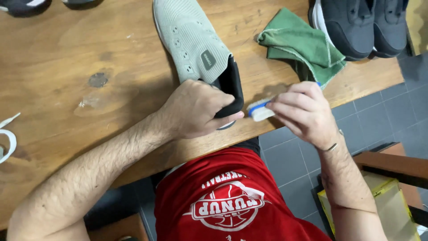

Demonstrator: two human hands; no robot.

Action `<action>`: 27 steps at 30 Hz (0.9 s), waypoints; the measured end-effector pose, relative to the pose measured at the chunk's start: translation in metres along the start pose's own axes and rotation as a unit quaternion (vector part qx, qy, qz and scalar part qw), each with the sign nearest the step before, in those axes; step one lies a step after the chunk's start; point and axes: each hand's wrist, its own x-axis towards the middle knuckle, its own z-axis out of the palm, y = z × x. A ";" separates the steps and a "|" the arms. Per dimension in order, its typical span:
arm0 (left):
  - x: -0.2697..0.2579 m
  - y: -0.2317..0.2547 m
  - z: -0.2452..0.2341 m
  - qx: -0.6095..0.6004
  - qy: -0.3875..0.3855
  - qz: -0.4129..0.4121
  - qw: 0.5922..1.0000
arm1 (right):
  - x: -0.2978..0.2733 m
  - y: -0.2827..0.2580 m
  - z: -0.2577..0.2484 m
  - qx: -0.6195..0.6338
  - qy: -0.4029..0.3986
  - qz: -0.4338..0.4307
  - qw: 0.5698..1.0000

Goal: Cleaning a sneaker using a brush and a cloth on a wooden workbench in a shoe section.

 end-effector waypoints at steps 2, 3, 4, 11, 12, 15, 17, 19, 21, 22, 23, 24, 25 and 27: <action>0.001 0.000 -0.002 -0.002 -0.011 -0.001 1.000 | 0.011 -0.012 0.011 0.027 -0.002 -0.015 1.000; 0.005 0.000 -0.001 -0.007 -0.020 -0.007 1.000 | 0.015 -0.017 0.013 0.058 -0.009 -0.032 0.998; 0.006 0.002 -0.002 -0.012 -0.026 0.018 0.999 | 0.016 -0.016 0.015 0.036 -0.003 -0.019 0.999; 0.005 0.004 -0.002 -0.011 -0.073 -0.028 0.997 | 0.010 0.007 -0.015 -0.005 0.024 0.016 1.000; 0.003 0.006 -0.003 0.006 -0.094 -0.045 0.995 | 0.007 0.006 -0.020 0.037 0.015 0.044 0.998; -0.001 0.002 0.001 0.033 -0.077 -0.058 0.995 | -0.003 0.005 -0.010 0.197 0.095 0.119 0.969; -0.003 0.006 0.000 0.050 -0.077 -0.055 0.994 | -0.008 0.000 -0.006 0.250 0.110 0.158 0.949; 0.001 0.006 0.000 0.067 -0.068 -0.051 0.994 | -0.014 0.004 0.001 0.298 0.121 0.190 0.928; 0.001 0.008 -0.003 0.088 -0.036 0.011 0.995 | -0.024 0.006 0.018 0.380 0.147 0.270 0.873; -0.005 0.006 -0.005 0.087 -0.040 0.013 0.995 | -0.025 0.005 0.020 0.379 0.150 0.272 0.872; -0.012 0.004 -0.006 0.143 -0.054 -0.027 0.988 | -0.025 0.005 0.022 0.398 0.164 0.292 0.854; -0.018 0.002 -0.007 0.198 -0.064 -0.068 0.976 | -0.025 0.008 0.024 0.416 0.174 0.309 0.837; -0.025 0.000 -0.007 0.198 -0.064 -0.068 0.976 | -0.027 0.009 0.026 0.416 0.174 0.309 0.837; -0.044 -0.003 -0.006 0.325 -0.127 -0.206 0.914 | -0.031 0.011 0.032 0.440 0.199 0.308 0.820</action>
